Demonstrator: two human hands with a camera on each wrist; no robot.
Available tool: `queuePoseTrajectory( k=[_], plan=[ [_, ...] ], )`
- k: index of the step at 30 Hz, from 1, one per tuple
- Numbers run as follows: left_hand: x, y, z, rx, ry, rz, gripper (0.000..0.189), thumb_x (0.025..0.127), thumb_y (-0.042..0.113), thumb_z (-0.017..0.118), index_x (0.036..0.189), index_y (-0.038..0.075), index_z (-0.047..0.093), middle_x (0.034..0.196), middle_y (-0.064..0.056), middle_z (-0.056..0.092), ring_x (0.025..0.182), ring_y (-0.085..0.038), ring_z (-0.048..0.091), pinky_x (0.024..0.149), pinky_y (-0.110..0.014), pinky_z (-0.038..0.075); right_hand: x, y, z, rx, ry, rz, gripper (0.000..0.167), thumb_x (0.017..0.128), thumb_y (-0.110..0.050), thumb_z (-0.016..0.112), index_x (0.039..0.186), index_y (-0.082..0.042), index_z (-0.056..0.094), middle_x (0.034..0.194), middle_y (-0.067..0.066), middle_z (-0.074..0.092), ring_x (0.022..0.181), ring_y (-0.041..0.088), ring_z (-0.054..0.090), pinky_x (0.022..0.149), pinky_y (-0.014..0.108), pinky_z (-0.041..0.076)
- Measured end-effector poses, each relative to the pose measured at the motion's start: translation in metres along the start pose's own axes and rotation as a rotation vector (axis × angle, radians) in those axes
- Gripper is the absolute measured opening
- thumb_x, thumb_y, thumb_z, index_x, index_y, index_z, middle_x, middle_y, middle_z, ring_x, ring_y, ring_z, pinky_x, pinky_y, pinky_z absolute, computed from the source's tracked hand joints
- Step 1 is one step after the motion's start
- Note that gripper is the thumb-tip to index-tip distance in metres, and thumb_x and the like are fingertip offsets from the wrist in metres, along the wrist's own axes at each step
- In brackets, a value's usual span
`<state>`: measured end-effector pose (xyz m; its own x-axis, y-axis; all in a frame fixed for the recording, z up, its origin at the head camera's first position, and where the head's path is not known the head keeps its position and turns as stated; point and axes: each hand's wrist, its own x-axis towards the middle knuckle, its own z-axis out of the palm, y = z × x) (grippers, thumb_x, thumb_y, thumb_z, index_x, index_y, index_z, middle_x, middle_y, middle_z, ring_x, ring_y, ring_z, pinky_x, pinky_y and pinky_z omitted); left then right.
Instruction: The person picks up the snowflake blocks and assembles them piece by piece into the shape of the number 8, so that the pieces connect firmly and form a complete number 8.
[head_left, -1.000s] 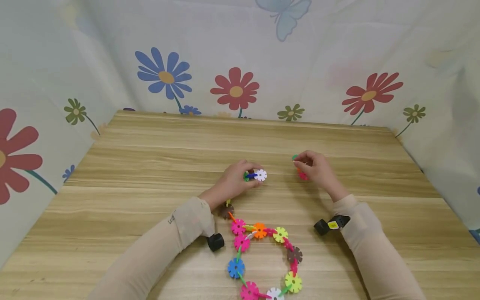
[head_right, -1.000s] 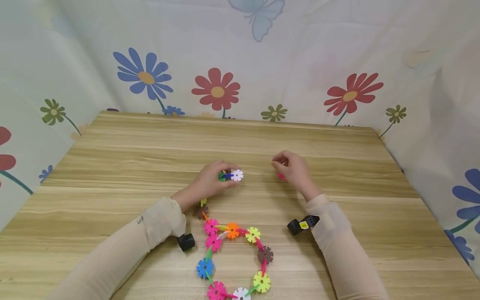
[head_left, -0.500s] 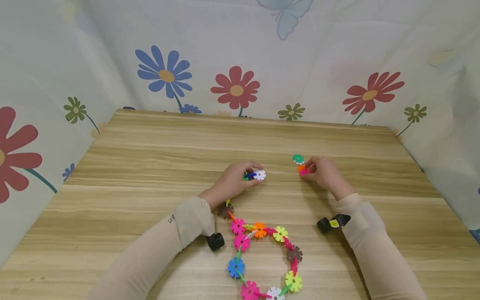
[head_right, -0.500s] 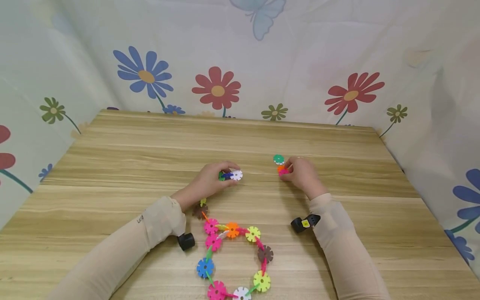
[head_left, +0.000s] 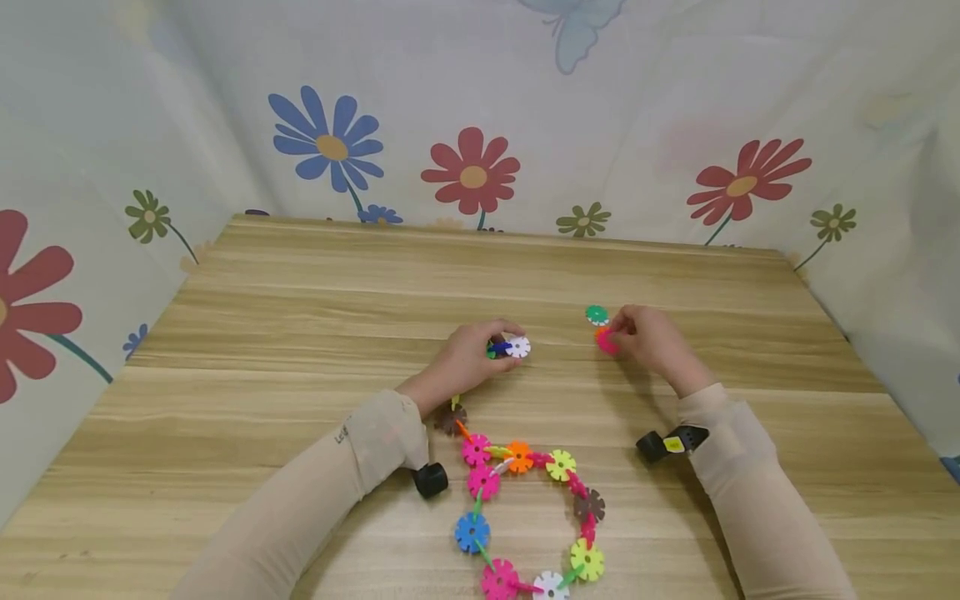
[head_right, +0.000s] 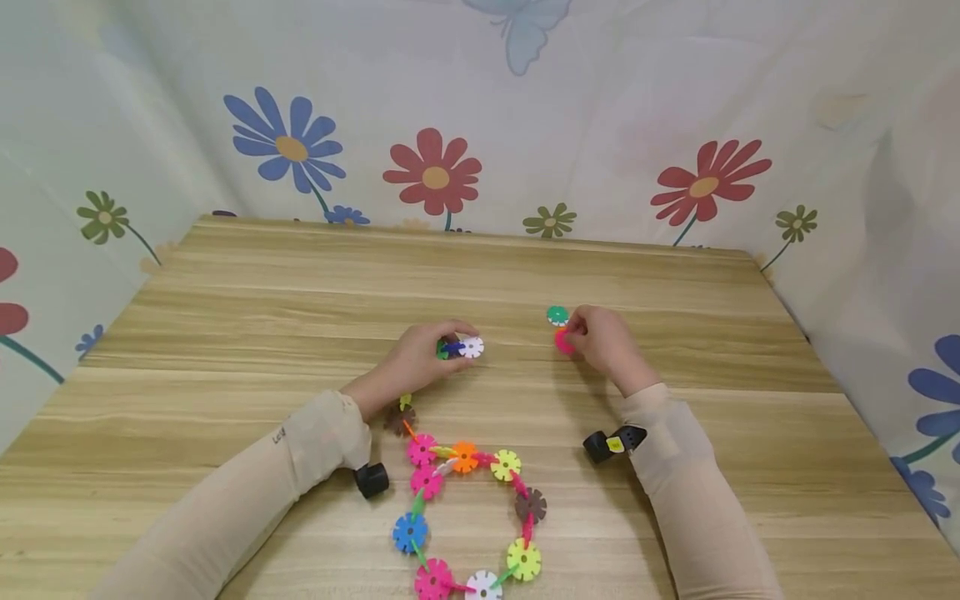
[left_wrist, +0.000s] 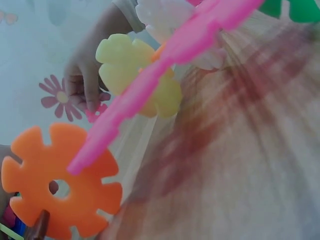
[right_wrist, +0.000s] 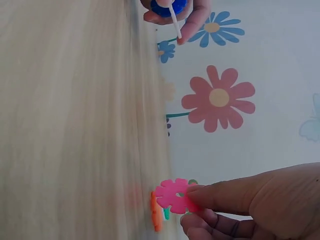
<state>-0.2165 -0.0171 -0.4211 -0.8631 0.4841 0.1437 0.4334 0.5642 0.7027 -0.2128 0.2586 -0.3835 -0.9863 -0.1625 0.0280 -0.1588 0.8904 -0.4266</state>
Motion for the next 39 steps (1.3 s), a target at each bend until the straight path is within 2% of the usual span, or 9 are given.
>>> queuePoseTrajectory(
  k=[5,8,15,18,21,27,32,39],
  plan=[
    [0.000,-0.001,0.000,-0.007,0.001,-0.006,0.039,0.086,0.023,0.072,0.124,0.017,0.063,0.112,-0.005,0.068,0.097,-0.018,0.061,0.085,-0.034,0.051,-0.003,-0.009,-0.003,0.006,0.035,-0.030,0.011,0.093,-0.009,0.060,0.096,0.002,0.059,0.087,0.016,0.063,0.077,0.025,0.057,0.068,0.033,0.045],
    [0.001,-0.002,0.001,-0.014,0.008,-0.003,0.039,0.087,0.023,0.072,0.124,0.017,0.063,0.110,-0.004,0.068,0.096,-0.017,0.061,0.084,-0.033,0.051,-0.005,-0.015,-0.003,0.028,0.047,-0.039,0.011,0.094,-0.010,0.059,0.097,0.000,0.056,0.088,0.015,0.063,0.075,0.024,0.058,0.066,0.032,0.046],
    [0.001,-0.002,0.000,-0.035,0.032,-0.021,0.038,0.087,0.025,0.072,0.123,0.018,0.064,0.109,-0.004,0.068,0.093,-0.016,0.060,0.082,-0.033,0.050,-0.008,-0.034,0.004,0.137,0.032,-0.091,0.010,0.094,-0.009,0.059,0.097,0.000,0.055,0.080,0.014,0.065,0.066,0.020,0.064,0.059,0.027,0.053],
    [0.001,-0.001,0.000,-0.036,0.034,-0.033,0.037,0.088,0.026,0.071,0.123,0.018,0.064,0.114,-0.005,0.068,0.096,-0.017,0.060,0.085,-0.035,0.050,-0.009,-0.043,0.011,0.142,0.030,-0.156,0.009,0.093,-0.009,0.061,0.095,-0.002,0.056,0.077,0.011,0.066,0.064,0.017,0.063,0.058,0.026,0.052],
    [0.002,-0.002,0.000,-0.040,0.034,-0.039,0.037,0.088,0.026,0.071,0.123,0.018,0.064,0.119,-0.004,0.067,0.099,-0.018,0.060,0.089,-0.036,0.050,-0.011,-0.050,0.019,0.101,0.056,-0.253,0.008,0.091,-0.009,0.064,0.091,-0.003,0.058,0.076,0.008,0.065,0.064,0.014,0.061,0.058,0.024,0.051],
    [0.002,-0.002,0.000,-0.041,0.033,-0.024,0.037,0.088,0.026,0.070,0.124,0.016,0.064,0.118,-0.004,0.067,0.096,-0.016,0.061,0.088,-0.035,0.051,-0.012,-0.059,0.032,0.046,0.096,-0.391,0.008,0.088,-0.008,0.067,0.088,-0.004,0.060,0.078,0.006,0.066,0.069,0.012,0.059,0.063,0.025,0.051],
    [0.001,0.000,-0.001,-0.042,0.024,-0.027,0.038,0.089,0.027,0.069,0.125,0.016,0.063,0.120,-0.004,0.067,0.098,-0.017,0.061,0.089,-0.035,0.051,-0.013,-0.061,0.036,0.062,0.104,-0.419,0.009,0.086,-0.005,0.067,0.086,-0.003,0.059,0.078,0.008,0.066,0.070,0.014,0.060,0.064,0.027,0.053],
    [0.001,0.001,-0.001,-0.017,0.036,-0.035,0.038,0.090,0.025,0.069,0.125,0.013,0.063,0.121,-0.005,0.066,0.098,-0.016,0.061,0.089,-0.033,0.050,-0.014,-0.065,0.038,0.062,0.079,-0.400,0.010,0.087,-0.006,0.068,0.086,-0.004,0.058,0.079,0.008,0.067,0.071,0.014,0.061,0.066,0.029,0.054]
  ],
)
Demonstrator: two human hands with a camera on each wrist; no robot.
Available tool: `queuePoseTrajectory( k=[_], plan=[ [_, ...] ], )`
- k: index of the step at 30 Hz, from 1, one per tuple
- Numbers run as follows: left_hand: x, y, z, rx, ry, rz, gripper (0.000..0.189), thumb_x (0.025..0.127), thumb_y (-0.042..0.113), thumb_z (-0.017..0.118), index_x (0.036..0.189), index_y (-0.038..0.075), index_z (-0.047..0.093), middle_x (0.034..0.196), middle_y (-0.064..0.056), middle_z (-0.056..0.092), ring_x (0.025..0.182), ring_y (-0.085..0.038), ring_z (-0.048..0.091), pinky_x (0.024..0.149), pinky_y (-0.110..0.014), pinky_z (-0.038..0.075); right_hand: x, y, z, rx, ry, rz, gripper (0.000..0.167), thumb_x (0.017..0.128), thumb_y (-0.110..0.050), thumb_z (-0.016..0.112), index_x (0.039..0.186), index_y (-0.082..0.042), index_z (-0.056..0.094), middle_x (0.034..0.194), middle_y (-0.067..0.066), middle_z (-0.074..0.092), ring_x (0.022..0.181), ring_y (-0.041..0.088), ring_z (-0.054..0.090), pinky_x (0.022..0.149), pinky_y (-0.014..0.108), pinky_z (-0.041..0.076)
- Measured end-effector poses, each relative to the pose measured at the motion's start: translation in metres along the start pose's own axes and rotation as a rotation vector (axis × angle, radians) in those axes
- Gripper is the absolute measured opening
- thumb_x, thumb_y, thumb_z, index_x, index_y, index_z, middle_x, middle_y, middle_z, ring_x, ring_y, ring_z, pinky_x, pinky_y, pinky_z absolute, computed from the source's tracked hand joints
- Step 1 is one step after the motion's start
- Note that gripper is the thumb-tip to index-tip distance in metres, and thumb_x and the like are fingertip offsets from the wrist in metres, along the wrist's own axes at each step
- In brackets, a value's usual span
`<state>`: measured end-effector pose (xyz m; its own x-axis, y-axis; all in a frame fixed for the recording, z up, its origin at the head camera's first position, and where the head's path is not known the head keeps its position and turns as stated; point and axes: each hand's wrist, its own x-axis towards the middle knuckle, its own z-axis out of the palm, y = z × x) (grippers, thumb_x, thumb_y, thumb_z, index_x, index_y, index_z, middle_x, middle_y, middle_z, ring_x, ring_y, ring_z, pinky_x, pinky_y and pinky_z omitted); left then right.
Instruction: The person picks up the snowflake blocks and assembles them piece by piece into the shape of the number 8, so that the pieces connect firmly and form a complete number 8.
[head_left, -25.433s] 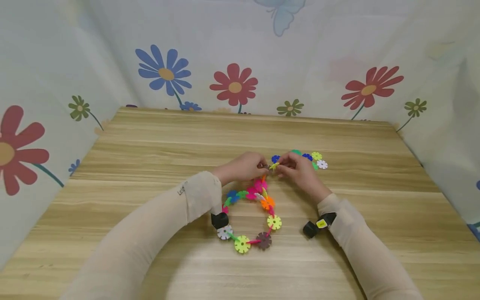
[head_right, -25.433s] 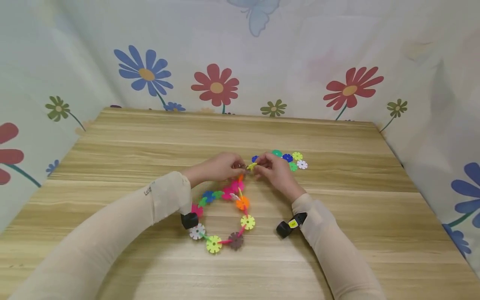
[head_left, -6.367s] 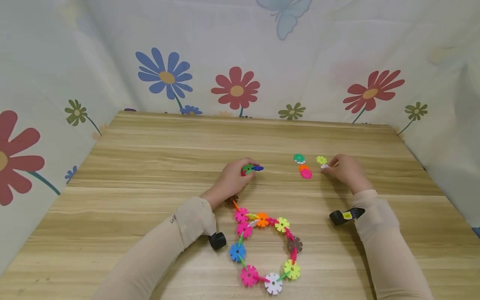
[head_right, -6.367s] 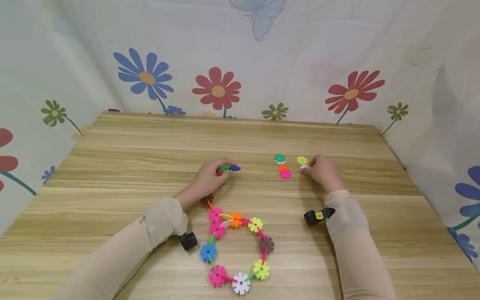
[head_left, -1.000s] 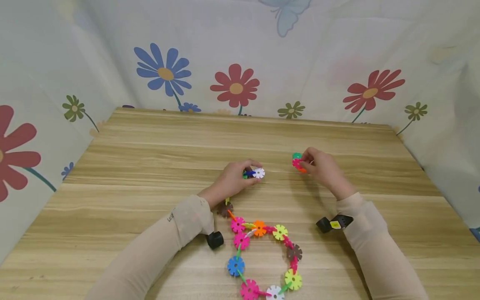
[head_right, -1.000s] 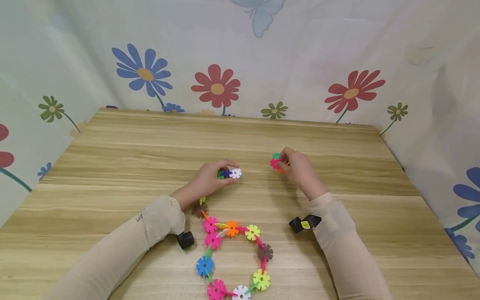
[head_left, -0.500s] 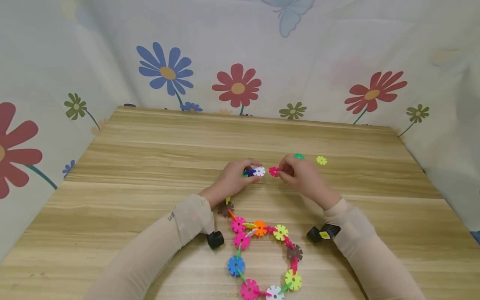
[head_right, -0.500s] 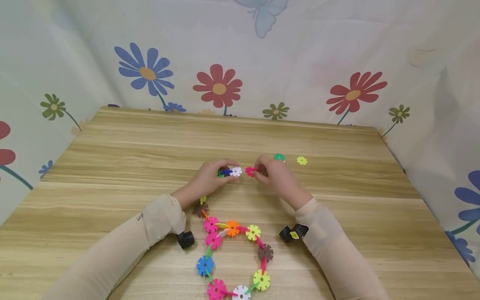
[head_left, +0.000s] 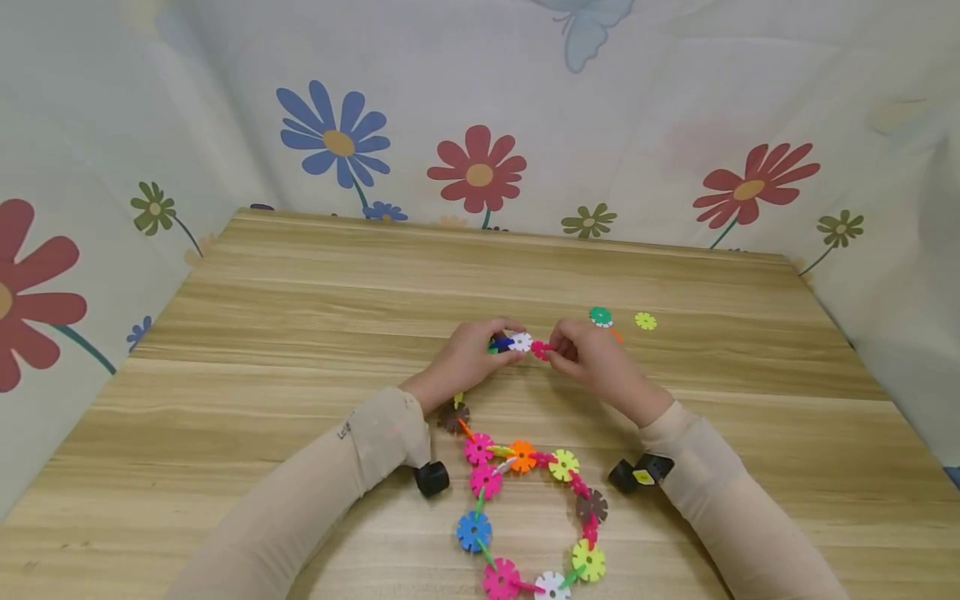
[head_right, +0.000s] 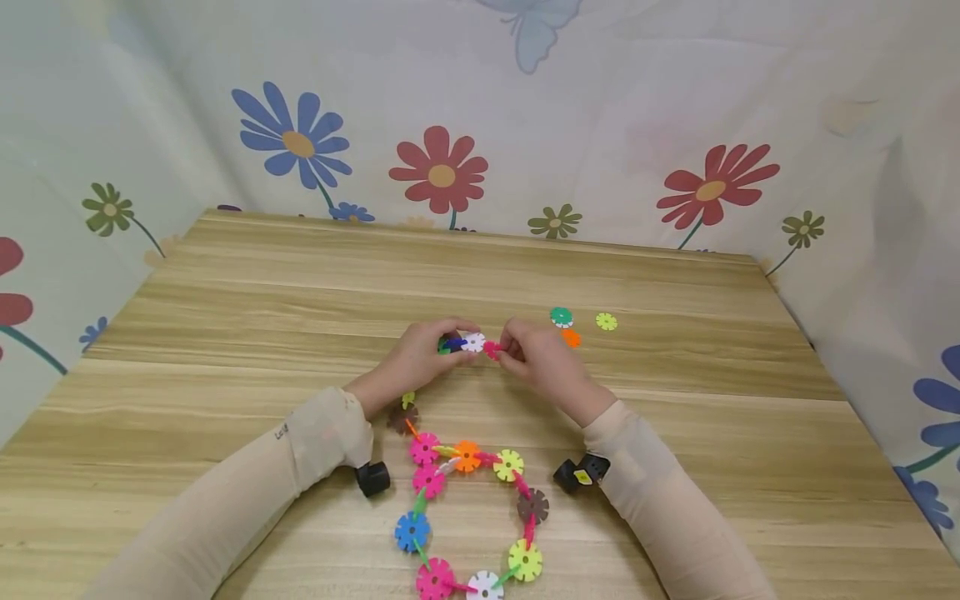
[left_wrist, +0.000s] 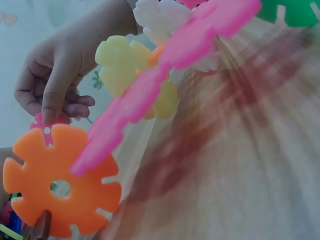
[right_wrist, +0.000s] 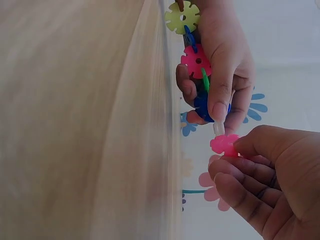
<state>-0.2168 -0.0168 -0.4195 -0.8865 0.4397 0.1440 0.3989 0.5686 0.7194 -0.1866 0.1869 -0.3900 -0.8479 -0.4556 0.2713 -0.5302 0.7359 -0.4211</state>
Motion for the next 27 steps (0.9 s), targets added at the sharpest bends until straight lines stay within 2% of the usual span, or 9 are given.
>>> queuePoseTrajectory(
  k=[7,17,22,27],
  plan=[
    [-0.001,0.003,0.001,-0.005,-0.011,-0.009,0.038,0.089,0.029,0.069,0.124,0.014,0.063,0.124,-0.005,0.066,0.101,-0.017,0.061,0.091,-0.035,0.050,0.000,-0.001,0.004,-0.011,0.009,-0.020,0.010,0.086,-0.004,0.068,0.085,-0.003,0.058,0.078,0.008,0.065,0.069,0.014,0.059,0.064,0.027,0.053],
    [-0.003,0.011,0.001,0.058,0.009,-0.024,0.035,0.089,0.029,0.069,0.120,0.013,0.064,0.111,-0.007,0.069,0.094,-0.018,0.060,0.085,-0.034,0.050,0.001,0.000,0.010,0.012,0.044,-0.035,0.010,0.089,-0.005,0.066,0.085,-0.004,0.057,0.073,0.005,0.062,0.064,0.010,0.051,0.058,0.022,0.046],
    [-0.002,0.007,0.001,0.045,-0.006,-0.050,0.034,0.089,0.028,0.069,0.119,0.015,0.061,0.100,-0.007,0.068,0.085,-0.017,0.059,0.076,-0.031,0.049,0.003,0.005,0.010,0.049,0.034,-0.020,0.008,0.088,-0.006,0.067,0.087,-0.004,0.060,0.076,0.007,0.065,0.067,0.012,0.055,0.062,0.024,0.049],
    [0.002,0.000,0.002,0.032,-0.032,-0.065,0.034,0.087,0.024,0.071,0.116,0.012,0.057,0.101,-0.008,0.067,0.085,-0.018,0.060,0.076,-0.030,0.050,0.004,0.012,0.006,0.111,-0.010,0.036,0.009,0.087,-0.008,0.070,0.091,-0.002,0.064,0.084,0.010,0.069,0.075,0.017,0.064,0.068,0.027,0.053]
  ],
)
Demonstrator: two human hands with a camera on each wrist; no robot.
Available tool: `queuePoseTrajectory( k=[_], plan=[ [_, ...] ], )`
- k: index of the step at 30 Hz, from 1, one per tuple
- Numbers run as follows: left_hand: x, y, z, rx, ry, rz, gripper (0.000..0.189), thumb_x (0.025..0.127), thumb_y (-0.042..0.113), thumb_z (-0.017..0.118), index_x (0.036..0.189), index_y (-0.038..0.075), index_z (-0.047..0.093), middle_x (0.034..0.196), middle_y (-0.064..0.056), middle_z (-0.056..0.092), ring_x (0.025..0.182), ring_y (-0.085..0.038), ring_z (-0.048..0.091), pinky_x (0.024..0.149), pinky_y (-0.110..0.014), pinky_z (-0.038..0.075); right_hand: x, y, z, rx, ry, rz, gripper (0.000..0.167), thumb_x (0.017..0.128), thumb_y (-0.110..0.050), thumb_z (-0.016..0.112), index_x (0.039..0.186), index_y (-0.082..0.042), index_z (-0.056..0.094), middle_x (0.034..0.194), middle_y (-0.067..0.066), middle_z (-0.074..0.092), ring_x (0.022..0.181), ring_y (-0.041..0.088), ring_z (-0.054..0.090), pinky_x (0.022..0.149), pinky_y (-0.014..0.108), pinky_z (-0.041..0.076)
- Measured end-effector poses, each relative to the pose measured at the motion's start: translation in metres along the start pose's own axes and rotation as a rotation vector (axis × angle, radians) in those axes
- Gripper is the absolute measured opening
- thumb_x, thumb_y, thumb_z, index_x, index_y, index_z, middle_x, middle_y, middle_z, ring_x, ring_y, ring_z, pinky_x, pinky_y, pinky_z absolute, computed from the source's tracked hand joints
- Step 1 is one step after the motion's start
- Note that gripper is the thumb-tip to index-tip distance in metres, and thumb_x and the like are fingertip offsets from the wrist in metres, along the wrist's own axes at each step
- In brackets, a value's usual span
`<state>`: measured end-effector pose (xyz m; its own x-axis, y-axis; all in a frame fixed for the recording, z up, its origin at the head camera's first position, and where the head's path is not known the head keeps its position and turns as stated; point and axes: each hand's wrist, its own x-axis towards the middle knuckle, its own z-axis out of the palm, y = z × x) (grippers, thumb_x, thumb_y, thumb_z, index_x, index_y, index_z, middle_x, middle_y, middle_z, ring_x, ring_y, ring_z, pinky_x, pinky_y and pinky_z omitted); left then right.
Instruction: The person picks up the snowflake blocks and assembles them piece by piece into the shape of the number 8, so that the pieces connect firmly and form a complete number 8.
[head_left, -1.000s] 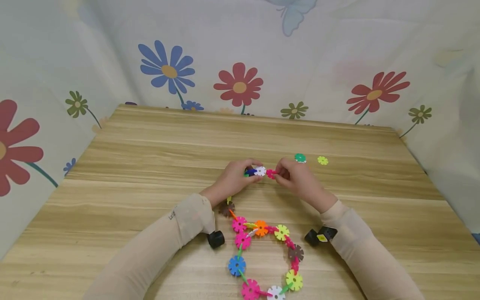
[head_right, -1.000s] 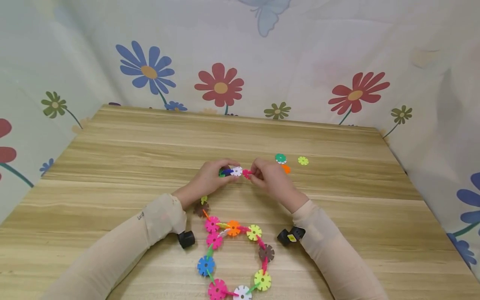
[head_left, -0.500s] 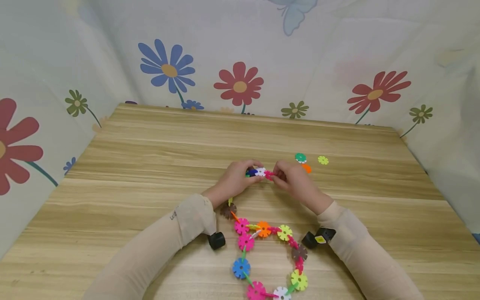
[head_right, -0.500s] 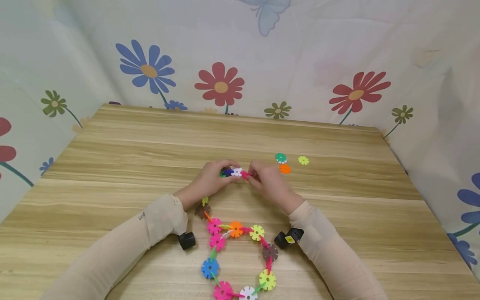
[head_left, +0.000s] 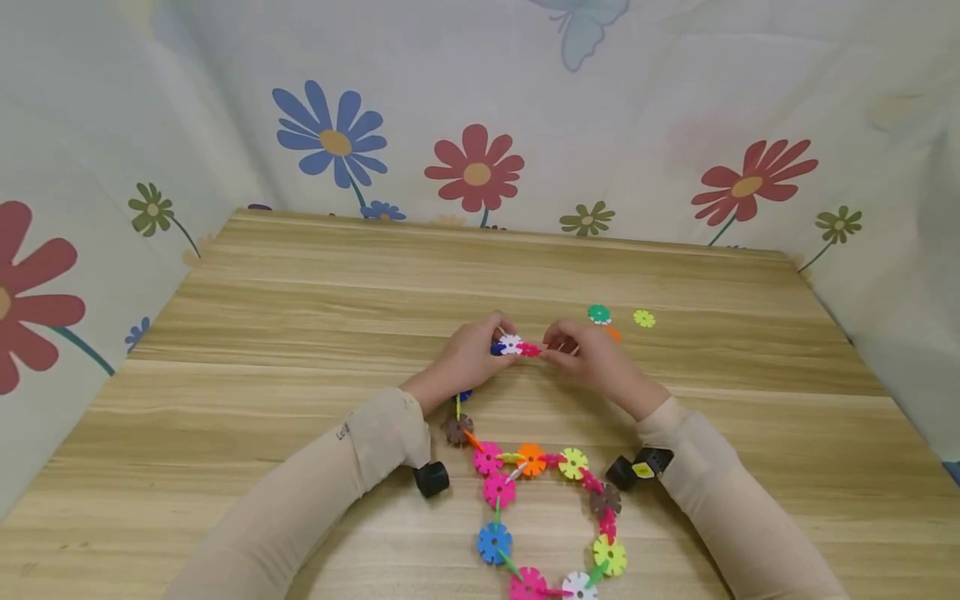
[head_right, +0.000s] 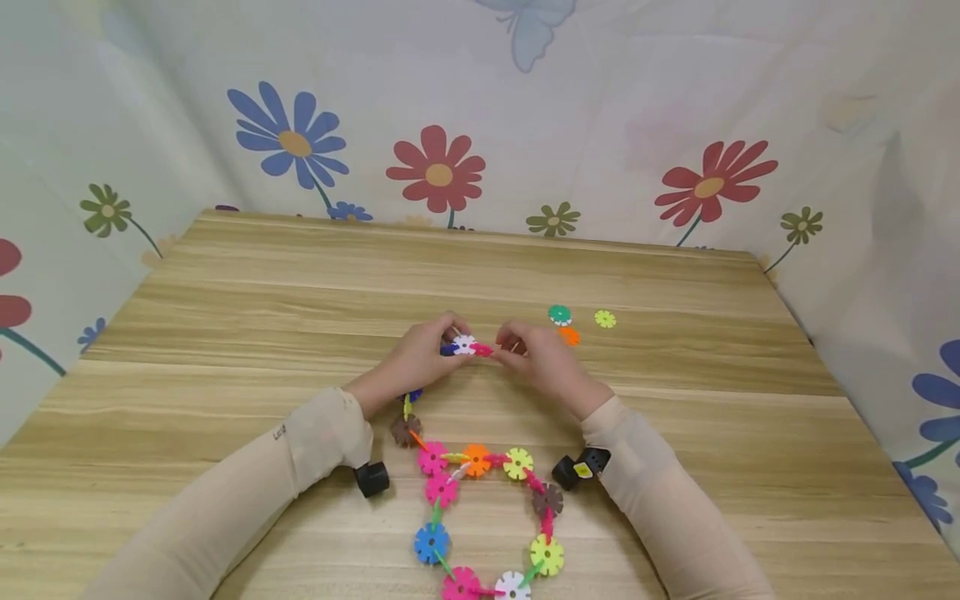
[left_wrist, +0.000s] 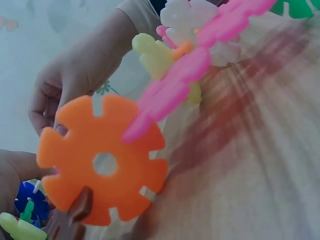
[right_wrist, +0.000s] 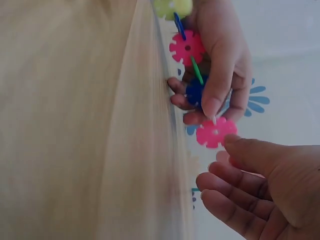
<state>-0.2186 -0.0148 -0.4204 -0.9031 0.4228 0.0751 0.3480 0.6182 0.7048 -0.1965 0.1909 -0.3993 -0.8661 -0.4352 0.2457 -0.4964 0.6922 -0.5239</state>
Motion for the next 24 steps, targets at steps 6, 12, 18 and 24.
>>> queuePoseTrajectory(
  k=[6,12,18,24],
  plan=[
    [0.001,-0.005,-0.002,-0.036,-0.025,0.033,0.038,0.089,0.023,0.069,0.123,0.014,0.055,0.108,-0.008,0.065,0.091,-0.019,0.059,0.082,-0.033,0.049,0.001,0.010,-0.007,0.003,-0.001,0.055,0.009,0.089,-0.007,0.067,0.094,0.000,0.066,0.088,0.013,0.069,0.078,0.021,0.065,0.069,0.029,0.054],
    [0.002,-0.006,-0.001,-0.071,-0.035,0.048,0.033,0.092,0.020,0.065,0.124,0.017,0.063,0.136,-0.005,0.058,0.129,-0.025,0.051,0.109,-0.042,0.039,0.001,0.023,-0.021,-0.065,0.039,0.120,0.010,0.090,-0.010,0.066,0.095,-0.001,0.066,0.088,0.013,0.069,0.079,0.023,0.065,0.070,0.033,0.052],
    [0.002,-0.005,-0.004,-0.044,0.001,-0.026,0.029,0.089,0.021,0.068,0.118,0.018,0.064,0.126,-0.008,0.064,0.112,-0.025,0.059,0.096,-0.040,0.047,0.007,0.038,-0.038,-0.125,0.030,0.197,0.014,0.091,-0.013,0.065,0.098,-0.001,0.066,0.092,0.016,0.069,0.081,0.026,0.063,0.072,0.035,0.050],
    [0.003,-0.006,-0.009,-0.016,0.007,-0.053,0.025,0.088,0.019,0.068,0.112,0.016,0.064,0.117,-0.009,0.066,0.098,-0.022,0.058,0.086,-0.036,0.048,0.013,0.053,-0.054,-0.147,-0.002,0.277,0.017,0.091,-0.013,0.064,0.101,0.002,0.065,0.098,0.020,0.067,0.087,0.032,0.063,0.075,0.039,0.052]
  ],
)
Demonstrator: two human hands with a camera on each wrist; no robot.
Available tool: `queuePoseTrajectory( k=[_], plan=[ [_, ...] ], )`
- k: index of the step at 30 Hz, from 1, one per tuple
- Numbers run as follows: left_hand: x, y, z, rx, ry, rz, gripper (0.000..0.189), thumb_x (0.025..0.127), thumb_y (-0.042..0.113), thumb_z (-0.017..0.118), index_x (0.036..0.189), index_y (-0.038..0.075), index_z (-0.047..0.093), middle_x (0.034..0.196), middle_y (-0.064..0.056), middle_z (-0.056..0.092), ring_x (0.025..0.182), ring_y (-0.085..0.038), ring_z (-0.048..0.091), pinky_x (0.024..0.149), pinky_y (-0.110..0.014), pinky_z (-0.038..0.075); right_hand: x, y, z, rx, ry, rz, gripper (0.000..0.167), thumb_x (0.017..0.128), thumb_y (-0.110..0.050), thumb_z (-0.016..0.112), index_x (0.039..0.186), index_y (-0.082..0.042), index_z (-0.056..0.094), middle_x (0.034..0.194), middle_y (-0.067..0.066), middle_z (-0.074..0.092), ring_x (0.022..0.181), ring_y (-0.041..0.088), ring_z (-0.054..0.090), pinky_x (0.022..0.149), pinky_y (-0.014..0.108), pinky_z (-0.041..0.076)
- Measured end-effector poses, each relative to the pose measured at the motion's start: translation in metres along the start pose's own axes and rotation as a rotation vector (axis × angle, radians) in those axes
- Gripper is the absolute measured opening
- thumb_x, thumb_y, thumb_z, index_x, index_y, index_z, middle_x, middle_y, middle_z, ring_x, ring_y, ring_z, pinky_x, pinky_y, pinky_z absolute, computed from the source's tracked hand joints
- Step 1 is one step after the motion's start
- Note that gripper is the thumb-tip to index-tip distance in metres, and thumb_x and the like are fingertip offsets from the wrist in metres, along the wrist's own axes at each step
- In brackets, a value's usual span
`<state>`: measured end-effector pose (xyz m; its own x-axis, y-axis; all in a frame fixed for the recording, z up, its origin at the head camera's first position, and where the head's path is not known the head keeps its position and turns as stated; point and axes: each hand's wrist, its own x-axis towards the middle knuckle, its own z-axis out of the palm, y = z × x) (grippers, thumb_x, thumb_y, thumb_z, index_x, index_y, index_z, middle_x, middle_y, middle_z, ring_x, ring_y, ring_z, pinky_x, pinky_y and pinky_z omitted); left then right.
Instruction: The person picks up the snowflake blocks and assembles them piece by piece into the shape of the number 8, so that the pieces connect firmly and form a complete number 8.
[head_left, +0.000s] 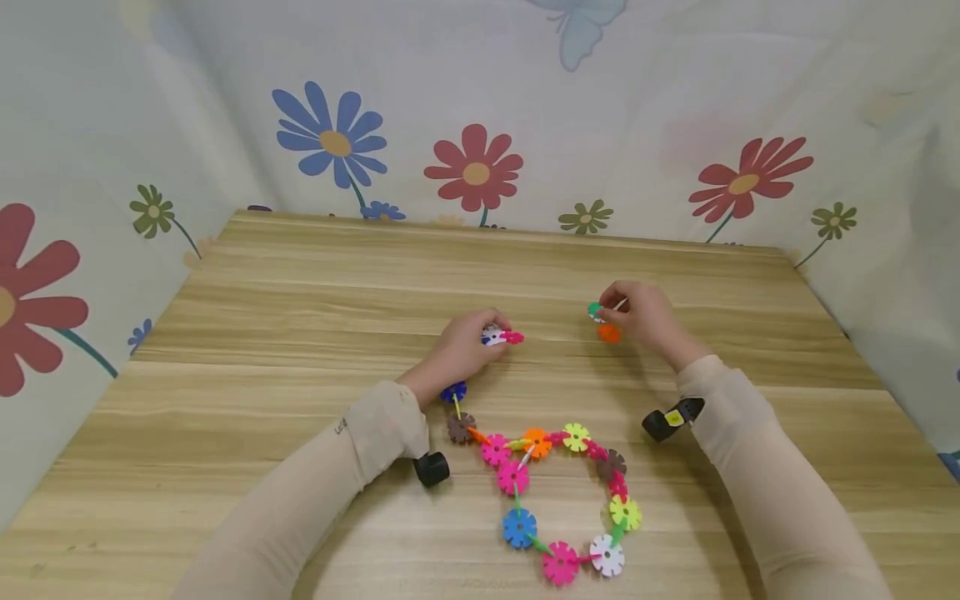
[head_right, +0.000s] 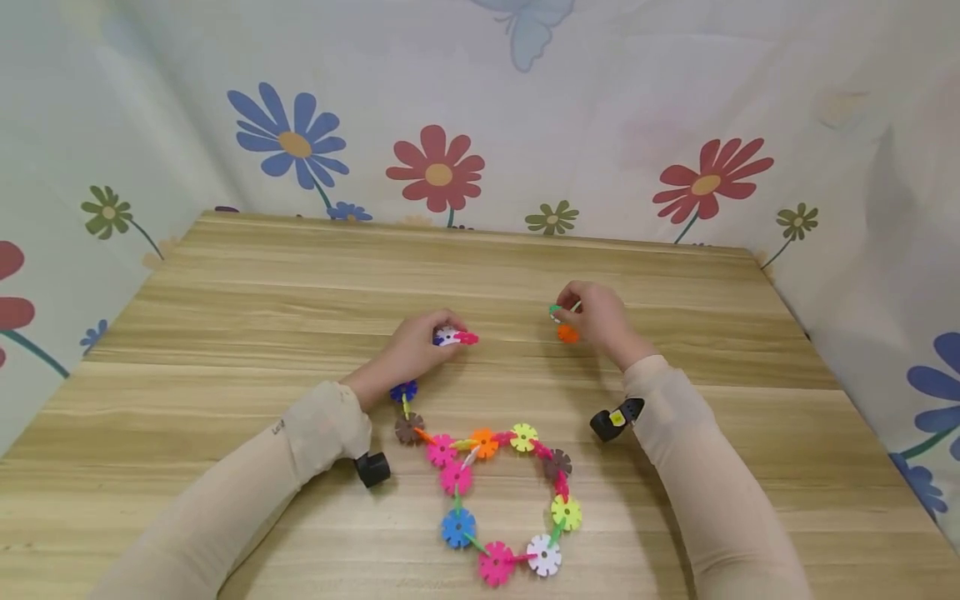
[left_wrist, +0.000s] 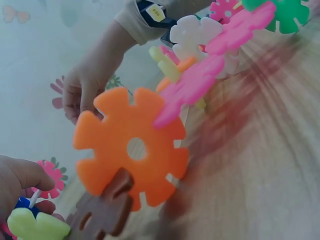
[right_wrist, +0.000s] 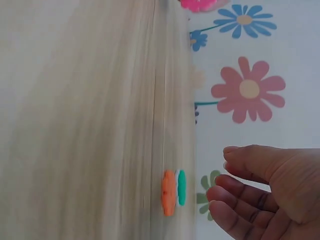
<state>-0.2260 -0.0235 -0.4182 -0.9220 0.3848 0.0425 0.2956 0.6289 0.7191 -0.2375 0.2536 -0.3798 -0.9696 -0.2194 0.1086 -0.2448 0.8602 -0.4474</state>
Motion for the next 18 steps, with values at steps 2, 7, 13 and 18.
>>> queuePoseTrajectory(
  k=[2,7,13,18],
  plan=[
    [0.000,0.000,-0.001,0.002,0.005,-0.006,0.023,0.088,0.019,0.068,0.110,0.015,0.063,0.114,-0.008,0.066,0.096,-0.021,0.058,0.085,-0.036,0.048,0.004,0.003,-0.003,-0.011,-0.024,0.023,0.020,0.092,-0.014,0.064,0.103,0.002,0.064,0.101,0.020,0.066,0.089,0.033,0.063,0.077,0.041,0.052],
    [-0.001,0.001,-0.004,-0.002,0.014,-0.022,0.022,0.086,0.019,0.069,0.107,0.013,0.063,0.108,-0.007,0.066,0.090,-0.020,0.057,0.081,-0.033,0.048,0.013,0.009,-0.005,-0.047,-0.078,0.062,0.025,0.092,-0.016,0.063,0.107,0.003,0.063,0.105,0.022,0.064,0.095,0.036,0.061,0.084,0.045,0.050],
    [-0.001,0.001,-0.004,-0.015,0.015,-0.001,0.024,0.090,0.035,0.066,0.103,0.014,0.063,0.102,-0.006,0.067,0.081,-0.018,0.055,0.069,-0.028,0.045,0.021,0.016,0.000,-0.063,-0.127,0.108,0.033,0.091,-0.017,0.064,0.114,0.006,0.061,0.110,0.026,0.062,0.098,0.037,0.057,0.089,0.048,0.047],
    [-0.001,0.001,-0.002,-0.004,0.028,0.063,0.023,0.095,0.035,0.059,0.104,0.014,0.066,0.104,-0.007,0.068,0.080,-0.018,0.056,0.069,-0.028,0.045,0.026,0.018,0.004,-0.053,-0.142,0.130,0.034,0.091,-0.018,0.065,0.116,0.005,0.060,0.110,0.026,0.062,0.098,0.035,0.056,0.092,0.048,0.045]
  ],
)
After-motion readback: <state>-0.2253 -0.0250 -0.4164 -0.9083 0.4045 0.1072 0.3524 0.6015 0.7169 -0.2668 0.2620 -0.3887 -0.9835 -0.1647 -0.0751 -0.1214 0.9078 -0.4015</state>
